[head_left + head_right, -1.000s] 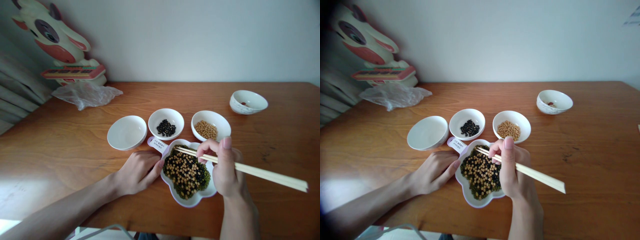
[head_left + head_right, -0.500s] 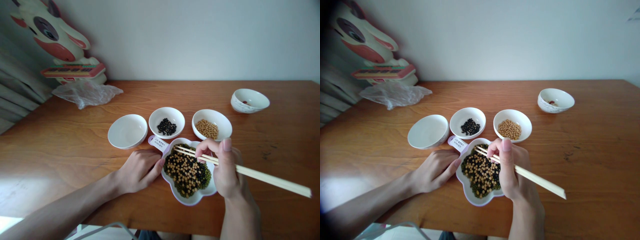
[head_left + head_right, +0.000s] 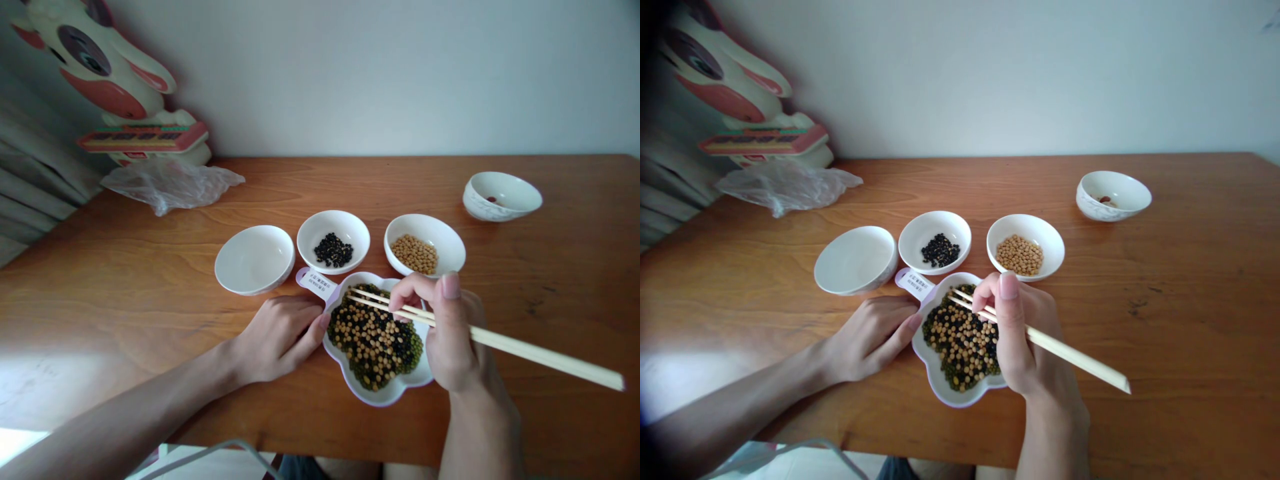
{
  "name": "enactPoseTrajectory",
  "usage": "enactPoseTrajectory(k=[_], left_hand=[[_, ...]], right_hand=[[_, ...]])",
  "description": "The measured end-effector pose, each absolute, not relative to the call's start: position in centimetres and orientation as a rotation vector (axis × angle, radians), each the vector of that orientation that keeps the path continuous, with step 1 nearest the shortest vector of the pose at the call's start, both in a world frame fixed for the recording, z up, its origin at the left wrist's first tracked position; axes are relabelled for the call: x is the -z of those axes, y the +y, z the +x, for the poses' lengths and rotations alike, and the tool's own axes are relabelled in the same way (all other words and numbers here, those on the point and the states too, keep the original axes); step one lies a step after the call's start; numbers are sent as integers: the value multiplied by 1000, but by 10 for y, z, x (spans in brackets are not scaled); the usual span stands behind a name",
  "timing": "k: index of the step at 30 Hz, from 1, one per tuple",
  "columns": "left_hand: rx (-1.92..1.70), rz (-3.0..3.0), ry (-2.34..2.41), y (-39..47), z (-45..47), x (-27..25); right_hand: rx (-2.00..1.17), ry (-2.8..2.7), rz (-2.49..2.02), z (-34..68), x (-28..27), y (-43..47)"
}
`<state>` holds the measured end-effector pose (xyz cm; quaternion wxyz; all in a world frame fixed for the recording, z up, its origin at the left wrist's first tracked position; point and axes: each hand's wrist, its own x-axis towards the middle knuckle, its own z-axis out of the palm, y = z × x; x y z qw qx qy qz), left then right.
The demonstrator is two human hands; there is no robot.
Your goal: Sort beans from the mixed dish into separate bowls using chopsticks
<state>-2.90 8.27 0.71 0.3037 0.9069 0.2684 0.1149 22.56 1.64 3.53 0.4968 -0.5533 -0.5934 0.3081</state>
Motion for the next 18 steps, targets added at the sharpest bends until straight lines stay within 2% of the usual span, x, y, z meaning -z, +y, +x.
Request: enactPoseTrajectory(k=[18], left_hand=[[-296, 2406, 715, 82, -29, -7]], right_hand=[[-784, -1417, -1315, 223, -33, 16]])
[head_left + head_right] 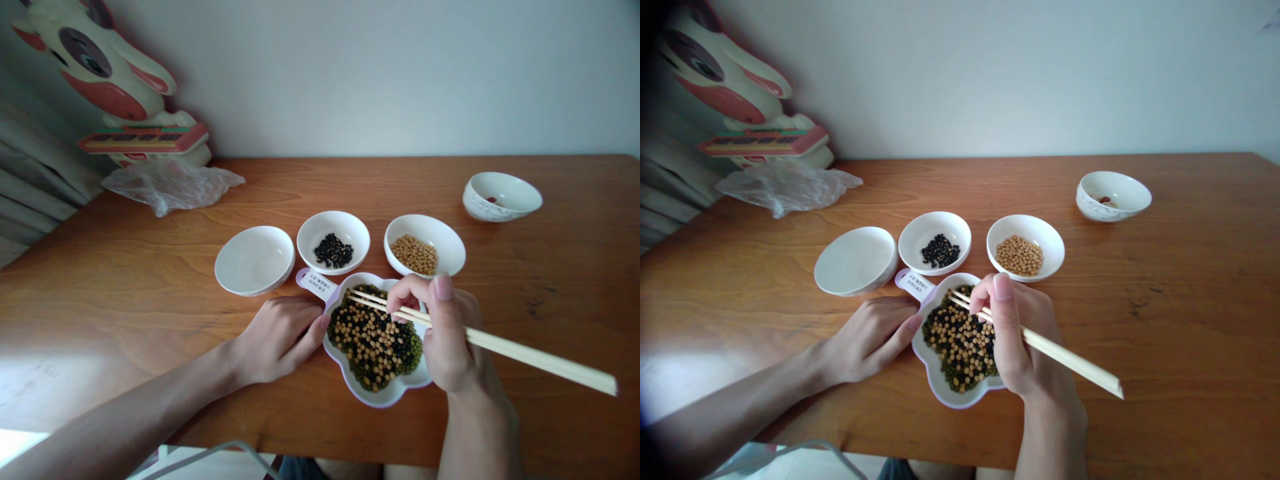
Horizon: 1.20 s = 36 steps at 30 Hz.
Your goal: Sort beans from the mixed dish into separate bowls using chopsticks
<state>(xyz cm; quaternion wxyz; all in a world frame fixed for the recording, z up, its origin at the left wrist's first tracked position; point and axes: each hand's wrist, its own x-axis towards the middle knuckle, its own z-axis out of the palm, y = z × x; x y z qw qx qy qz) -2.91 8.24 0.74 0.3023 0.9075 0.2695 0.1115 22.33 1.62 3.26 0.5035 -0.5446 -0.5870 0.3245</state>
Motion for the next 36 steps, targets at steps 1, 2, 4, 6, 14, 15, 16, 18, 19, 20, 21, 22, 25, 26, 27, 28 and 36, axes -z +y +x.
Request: enactPoseTrajectory(k=[1, 2, 4, 6, 14, 15, 16, 18, 19, 20, 21, 22, 25, 26, 27, 28, 36], left_hand=[[-295, 2409, 717, 83, -29, -7], [-295, 2412, 718, 83, -29, -7], [-297, 2417, 719, 83, -29, -6], [-298, 2416, 720, 83, -29, -6], [-275, 2394, 731, 83, -30, -5], [-276, 2392, 729, 83, -30, -5], [-278, 2392, 727, 83, -30, -5], [-277, 2393, 729, 83, -30, -5], [-276, 2394, 731, 83, -30, -5], [-274, 2395, 734, 83, -30, -6], [-273, 2395, 736, 82, -30, -6], [-272, 2393, 738, 82, -30, -6], [-272, 2383, 745, 83, -29, -7], [-274, 2384, 747, 83, -29, -7], [-278, 2387, 748, 83, -29, -7], [-280, 2393, 748, 83, -29, -7], [-270, 2400, 748, 82, -31, -6]], right_hand=[[-783, -1417, -1314, 223, -33, 16], [-781, -1417, -1314, 223, -33, 16], [-775, -1419, -1313, 224, -33, 17], [-765, -1423, -1313, 224, -34, 17], [-745, -1401, -1336, 224, -33, 17], [-737, -1402, -1339, 224, -33, 17], [-729, -1403, -1341, 224, -33, 17], [-709, -1405, -1342, 223, -33, 17], [-698, -1406, -1341, 223, -33, 16], [-690, -1404, -1341, 224, -34, 16], [-686, -1392, -1339, 225, -34, 15], [-683, -1372, -1336, 227, -35, 14], [-636, -1306, -1316, 236, -40, 9], [-594, -1280, -1298, 240, -42, 7], [-542, -1241, -1281, 243, -43, 5], [-471, -1181, -1261, 247, -45, 4], [48, -659, -1318, 262, -37, 16]])
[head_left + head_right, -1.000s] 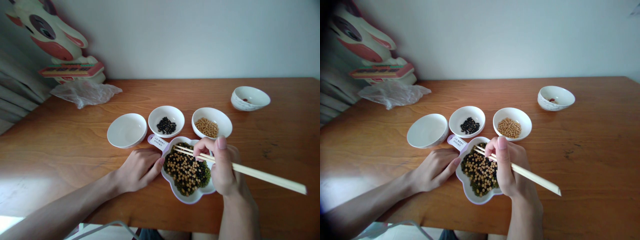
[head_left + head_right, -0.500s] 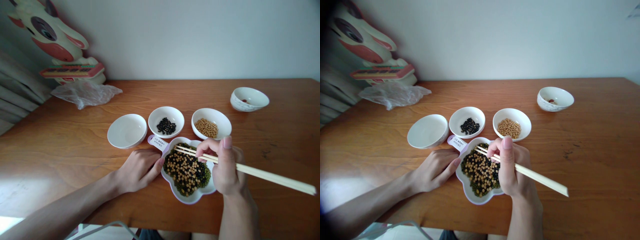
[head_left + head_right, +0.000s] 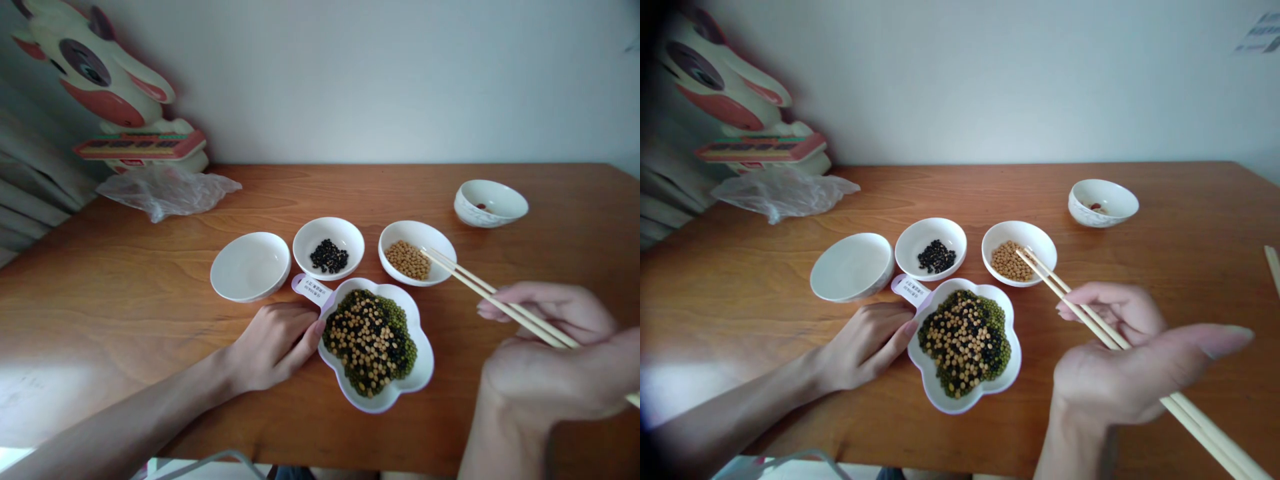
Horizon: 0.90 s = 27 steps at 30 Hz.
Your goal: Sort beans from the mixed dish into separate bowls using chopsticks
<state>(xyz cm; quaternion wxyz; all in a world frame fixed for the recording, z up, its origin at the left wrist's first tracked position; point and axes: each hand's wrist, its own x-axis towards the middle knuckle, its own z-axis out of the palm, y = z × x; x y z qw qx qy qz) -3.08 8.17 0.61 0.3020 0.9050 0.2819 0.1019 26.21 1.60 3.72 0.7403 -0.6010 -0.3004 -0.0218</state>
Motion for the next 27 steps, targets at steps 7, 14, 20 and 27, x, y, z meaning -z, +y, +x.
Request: enactPoseTrajectory(k=[7, 14, 20, 27], left_hand=[[-274, 2390, 752, 83, -29, -7], [-284, 2372, 733, 82, -29, -7], [-284, 2364, 744, 81, -30, -7], [-272, 2362, 736, 82, -30, -5]], right_hand=[[-76, -745, -1141, 265, -44, 6], [-329, -1141, -1435, 259, -47, 2], [-437, -1258, -1315, 259, -45, -4], [-574, -1343, -1337, 258, -44, -2]])
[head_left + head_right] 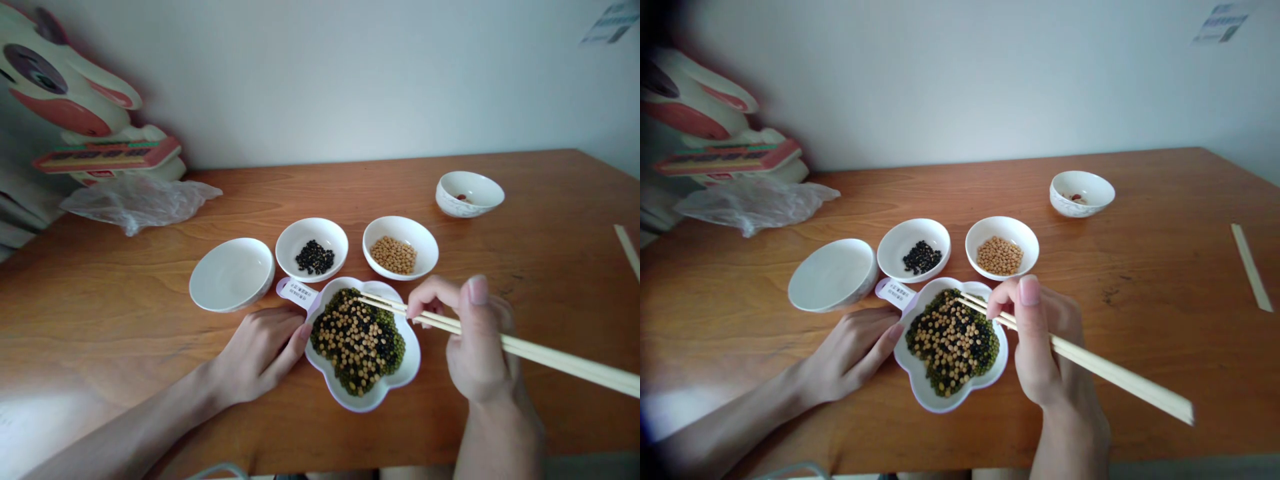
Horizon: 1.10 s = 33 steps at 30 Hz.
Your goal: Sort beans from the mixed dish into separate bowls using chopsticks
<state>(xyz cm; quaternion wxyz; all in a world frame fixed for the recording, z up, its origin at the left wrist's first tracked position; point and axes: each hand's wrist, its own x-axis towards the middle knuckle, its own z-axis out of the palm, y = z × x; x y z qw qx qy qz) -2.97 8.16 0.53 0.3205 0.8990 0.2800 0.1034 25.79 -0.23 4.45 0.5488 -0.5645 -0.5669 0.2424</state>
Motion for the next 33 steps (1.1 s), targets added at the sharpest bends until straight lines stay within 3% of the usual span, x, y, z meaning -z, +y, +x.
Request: enactPoseTrajectory(k=[33], left_hand=[[-174, 2634, 797, 86, -14, -16]], right_hand=[[-554, -1281, -1304, 242, -50, 5]])
